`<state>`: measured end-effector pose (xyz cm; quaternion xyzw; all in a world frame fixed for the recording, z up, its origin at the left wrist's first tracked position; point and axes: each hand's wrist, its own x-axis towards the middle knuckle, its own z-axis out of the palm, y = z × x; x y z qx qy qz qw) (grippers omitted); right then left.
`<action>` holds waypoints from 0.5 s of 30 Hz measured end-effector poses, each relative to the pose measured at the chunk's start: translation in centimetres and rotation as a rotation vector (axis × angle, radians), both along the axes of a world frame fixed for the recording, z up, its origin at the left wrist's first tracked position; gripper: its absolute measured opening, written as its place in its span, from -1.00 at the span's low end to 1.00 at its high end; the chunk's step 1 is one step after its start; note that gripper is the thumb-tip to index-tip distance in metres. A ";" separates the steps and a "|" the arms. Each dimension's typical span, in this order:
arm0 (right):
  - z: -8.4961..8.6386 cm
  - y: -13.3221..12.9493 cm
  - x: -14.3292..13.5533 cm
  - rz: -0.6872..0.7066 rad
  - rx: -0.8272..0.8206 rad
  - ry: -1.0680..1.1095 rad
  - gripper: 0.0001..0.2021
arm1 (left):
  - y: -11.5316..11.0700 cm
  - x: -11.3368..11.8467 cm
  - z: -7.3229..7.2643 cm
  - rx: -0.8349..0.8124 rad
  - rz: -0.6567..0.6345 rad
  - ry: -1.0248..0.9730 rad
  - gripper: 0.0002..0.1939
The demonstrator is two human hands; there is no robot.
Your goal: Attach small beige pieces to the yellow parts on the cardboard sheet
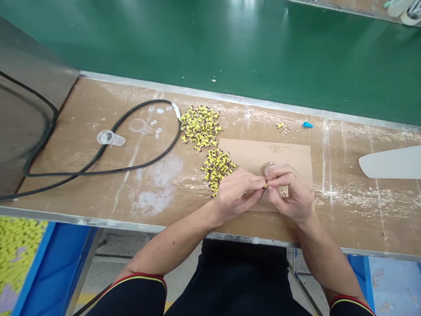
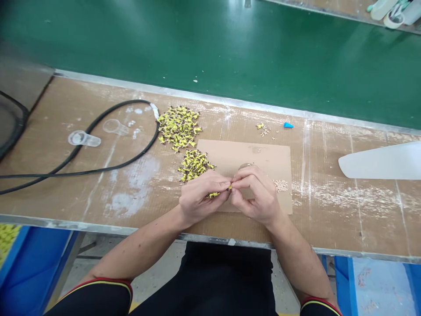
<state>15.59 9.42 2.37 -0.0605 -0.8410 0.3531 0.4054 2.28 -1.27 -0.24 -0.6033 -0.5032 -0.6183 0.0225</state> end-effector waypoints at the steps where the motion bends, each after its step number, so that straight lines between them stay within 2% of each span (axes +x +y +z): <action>1: 0.0 0.0 0.0 0.001 0.000 -0.003 -0.80 | 0.0 0.0 0.0 0.000 0.000 0.019 -0.86; 4: 0.0 0.0 -0.1 -0.002 0.019 -0.003 -0.79 | 0.0 -0.1 -0.1 0.005 0.017 0.082 -0.87; 8: 0.0 -0.1 -0.3 -0.031 0.123 0.013 -0.77 | 0.0 -0.1 -0.4 0.017 0.050 0.123 -0.87; 12: 0.2 -0.2 -0.5 -0.060 0.217 0.041 -0.75 | 0.2 0.1 -0.6 0.045 0.038 0.086 -0.87; 15: 0.3 -0.3 -0.4 -0.053 0.206 0.075 -0.77 | 0.3 0.2 -0.4 0.065 0.016 0.011 -0.87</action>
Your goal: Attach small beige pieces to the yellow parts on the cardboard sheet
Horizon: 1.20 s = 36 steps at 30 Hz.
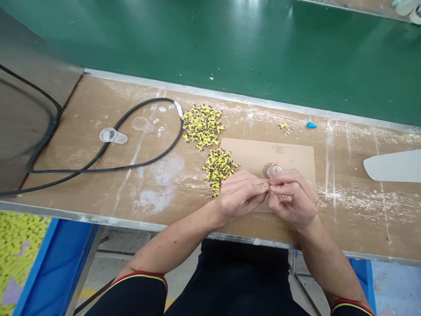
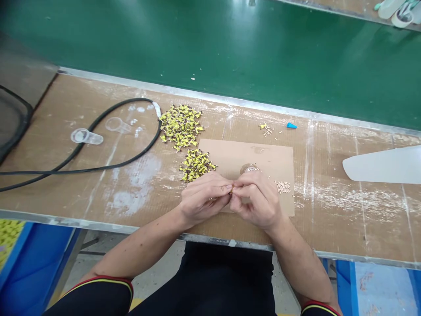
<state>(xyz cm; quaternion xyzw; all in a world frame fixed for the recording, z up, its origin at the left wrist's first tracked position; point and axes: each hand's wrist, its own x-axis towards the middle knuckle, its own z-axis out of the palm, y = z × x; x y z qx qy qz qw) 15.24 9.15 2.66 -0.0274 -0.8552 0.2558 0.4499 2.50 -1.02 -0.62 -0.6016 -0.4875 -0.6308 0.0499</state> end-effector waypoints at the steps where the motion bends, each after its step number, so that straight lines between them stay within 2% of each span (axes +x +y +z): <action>1: 0.0 0.0 0.1 0.008 -0.009 0.009 -0.78 | 0.0 0.0 0.1 0.003 -0.016 -0.024 -0.87; 6: 0.2 0.3 0.4 0.026 -0.054 -0.001 -0.72 | 0.1 -0.3 0.8 -0.021 -0.092 -0.115 -0.91; 9: 0.4 0.3 0.6 0.044 -0.140 -0.015 -0.71 | -0.2 -0.4 0.9 -0.061 -0.123 -0.137 -0.90; 17: 1.0 0.0 0.6 0.034 -0.409 -0.135 -0.84 | -0.6 -0.4 1.2 -0.175 -0.126 -0.199 -0.87; 21: 1.1 0.0 0.7 0.054 -0.495 -0.165 -0.86 | -0.6 -0.2 1.0 -0.211 -0.133 -0.314 -0.91; 25: 0.9 0.1 0.8 0.056 -0.568 -0.188 -0.85 | -0.7 -0.2 1.1 -0.315 -0.126 -0.422 -0.93; 36: 1.1 0.7 1.2 0.128 -0.725 -0.309 -0.85 | -0.9 -0.3 1.5 -0.369 -0.194 -0.430 -0.91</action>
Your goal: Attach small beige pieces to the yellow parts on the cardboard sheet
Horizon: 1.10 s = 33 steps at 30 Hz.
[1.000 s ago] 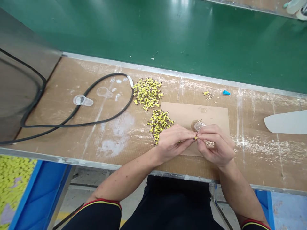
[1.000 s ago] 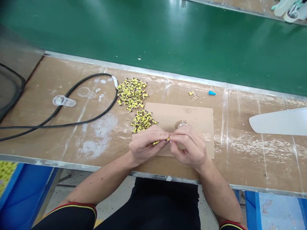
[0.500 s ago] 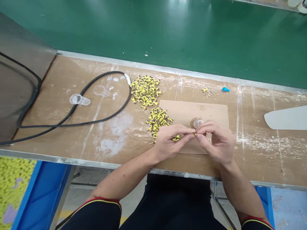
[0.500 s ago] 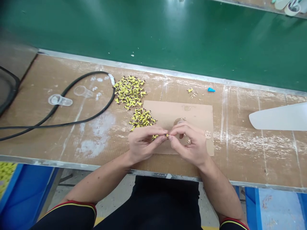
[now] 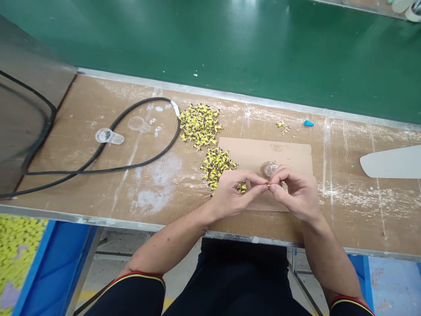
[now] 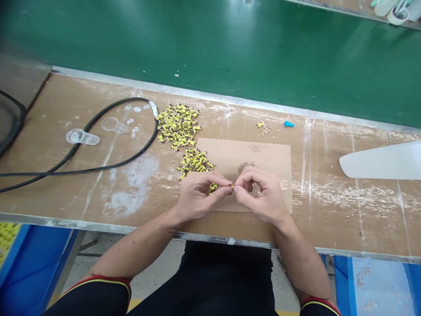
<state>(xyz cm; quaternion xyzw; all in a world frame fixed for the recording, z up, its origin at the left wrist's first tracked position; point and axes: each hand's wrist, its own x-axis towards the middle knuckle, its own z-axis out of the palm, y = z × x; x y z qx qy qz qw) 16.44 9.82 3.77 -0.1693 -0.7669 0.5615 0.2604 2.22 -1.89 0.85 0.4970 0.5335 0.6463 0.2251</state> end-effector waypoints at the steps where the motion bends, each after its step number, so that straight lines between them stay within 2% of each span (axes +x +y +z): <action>1: 0.0 0.0 0.0 0.005 -0.022 -0.016 -0.86 | 0.0 0.0 0.0 -0.015 -0.008 -0.007 -0.90; 7: 0.1 0.2 0.2 0.018 -0.145 -0.101 -0.87 | -0.1 -0.1 0.2 -0.055 -0.037 0.007 -0.87; 13: 0.1 0.1 0.1 -0.001 -0.216 -0.165 -0.88 | -0.1 -0.4 0.2 -0.035 -0.032 0.117 -0.92; 18: 0.2 -0.2 0.0 -0.025 -0.189 -0.153 -0.89 | -0.1 -0.6 0.3 -0.019 -0.030 0.180 -0.95; 26: 0.2 -0.2 0.1 0.013 -0.184 -0.132 -0.88 | -0.1 -0.6 0.3 -0.080 -0.107 0.013 -0.90; 33: 0.4 -0.2 0.4 0.021 0.027 0.013 -0.89 | 0.4 -0.5 -0.1 0.066 -0.094 -0.022 -0.94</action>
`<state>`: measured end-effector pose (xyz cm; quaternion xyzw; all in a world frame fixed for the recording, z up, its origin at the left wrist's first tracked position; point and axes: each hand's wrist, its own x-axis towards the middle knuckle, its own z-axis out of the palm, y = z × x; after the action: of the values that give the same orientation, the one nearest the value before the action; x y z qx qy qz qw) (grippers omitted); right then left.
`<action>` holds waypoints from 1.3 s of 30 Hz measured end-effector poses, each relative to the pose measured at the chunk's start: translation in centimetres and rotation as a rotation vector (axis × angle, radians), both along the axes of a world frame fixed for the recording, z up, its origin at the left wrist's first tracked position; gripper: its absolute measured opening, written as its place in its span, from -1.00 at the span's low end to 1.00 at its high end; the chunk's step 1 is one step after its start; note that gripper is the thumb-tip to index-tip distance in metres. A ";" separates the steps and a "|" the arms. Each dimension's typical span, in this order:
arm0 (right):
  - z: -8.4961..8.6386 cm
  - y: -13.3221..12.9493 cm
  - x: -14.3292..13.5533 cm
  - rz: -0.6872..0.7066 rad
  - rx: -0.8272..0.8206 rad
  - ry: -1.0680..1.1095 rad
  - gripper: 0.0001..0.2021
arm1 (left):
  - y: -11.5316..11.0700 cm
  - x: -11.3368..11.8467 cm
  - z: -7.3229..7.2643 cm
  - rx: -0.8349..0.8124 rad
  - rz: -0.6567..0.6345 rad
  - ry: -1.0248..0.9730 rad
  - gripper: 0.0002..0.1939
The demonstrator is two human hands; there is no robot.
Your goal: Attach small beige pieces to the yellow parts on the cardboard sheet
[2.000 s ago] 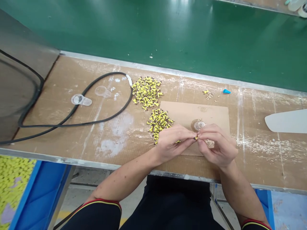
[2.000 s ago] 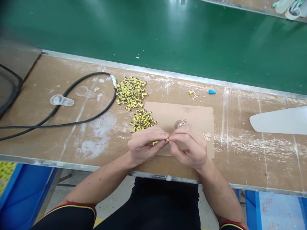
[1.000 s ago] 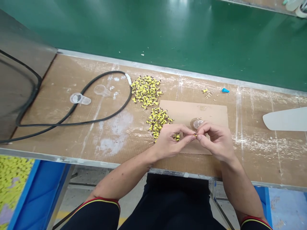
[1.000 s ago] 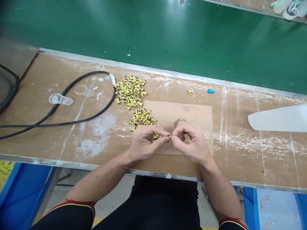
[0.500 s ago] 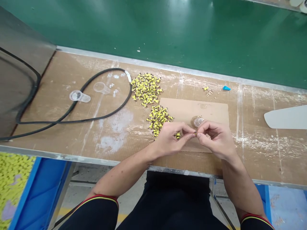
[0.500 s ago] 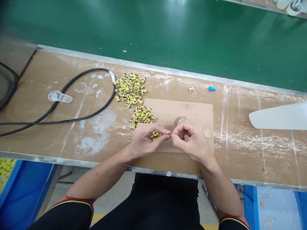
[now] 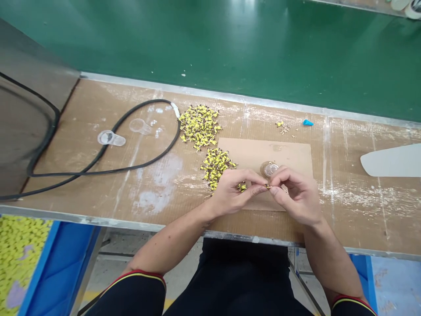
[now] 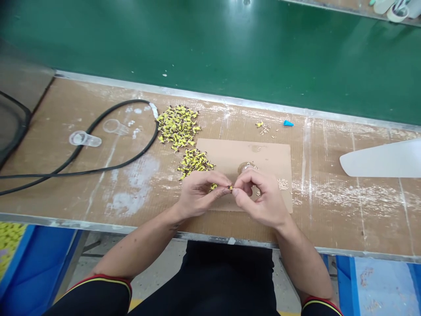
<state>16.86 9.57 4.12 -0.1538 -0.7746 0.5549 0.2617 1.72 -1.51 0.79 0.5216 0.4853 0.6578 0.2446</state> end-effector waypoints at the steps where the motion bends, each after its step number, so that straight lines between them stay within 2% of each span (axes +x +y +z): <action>1: 0.0 0.0 0.1 0.010 0.021 0.026 -0.90 | 0.0 0.0 0.0 0.018 -0.001 -0.005 -0.96; 8: 0.0 0.1 0.2 0.020 0.137 0.107 -0.83 | 0.2 -0.5 0.3 0.119 -0.055 -0.046 -0.95; 17: 0.4 0.3 0.5 0.060 0.172 0.137 -0.81 | 0.1 -1.0 0.1 0.178 -0.097 -0.032 -0.90; 18: 0.4 0.6 0.7 0.049 0.175 0.141 -0.80 | 0.2 -1.6 0.1 0.191 -0.056 0.005 -0.89; 20: 0.5 1.3 1.3 -0.005 0.173 0.156 -0.78 | 0.4 -3.2 -0.2 0.206 0.129 0.106 -0.88; 23: 0.3 2.4 2.1 -0.152 0.131 0.223 -0.77 | 0.4 -6.8 -1.1 0.178 0.562 0.242 -0.90; 25: 0.0 2.9 2.3 -0.228 0.101 0.271 -0.78 | 0.2 -9.3 -1.9 0.139 0.805 0.271 -0.92; 28: -0.3 3.1 2.2 -0.259 0.092 0.272 -0.81 | -0.2 -11.9 -3.1 -0.004 1.007 0.323 -0.95; 31: -0.2 3.0 2.1 -0.238 0.095 0.220 -0.84 | -0.4 -12.8 -3.7 -0.268 1.059 0.419 -0.93; 35: 0.2 3.0 2.4 -0.205 0.135 0.189 -0.84 | -0.4 -12.4 -3.3 -0.612 0.990 0.563 -0.87; 37: 0.5 3.3 2.8 -0.229 0.185 0.182 -0.83 | -0.5 -12.1 -2.7 -0.635 0.965 0.622 -0.83; 39: 0.7 3.7 3.2 -0.281 0.233 0.159 -0.83 | -0.7 -11.8 -1.9 -0.580 0.943 0.654 -0.81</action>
<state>20.06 13.26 4.81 -0.1849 -0.7813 0.4301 0.4129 -10.07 -2.22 -1.12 0.3384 0.8703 0.3436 -0.1006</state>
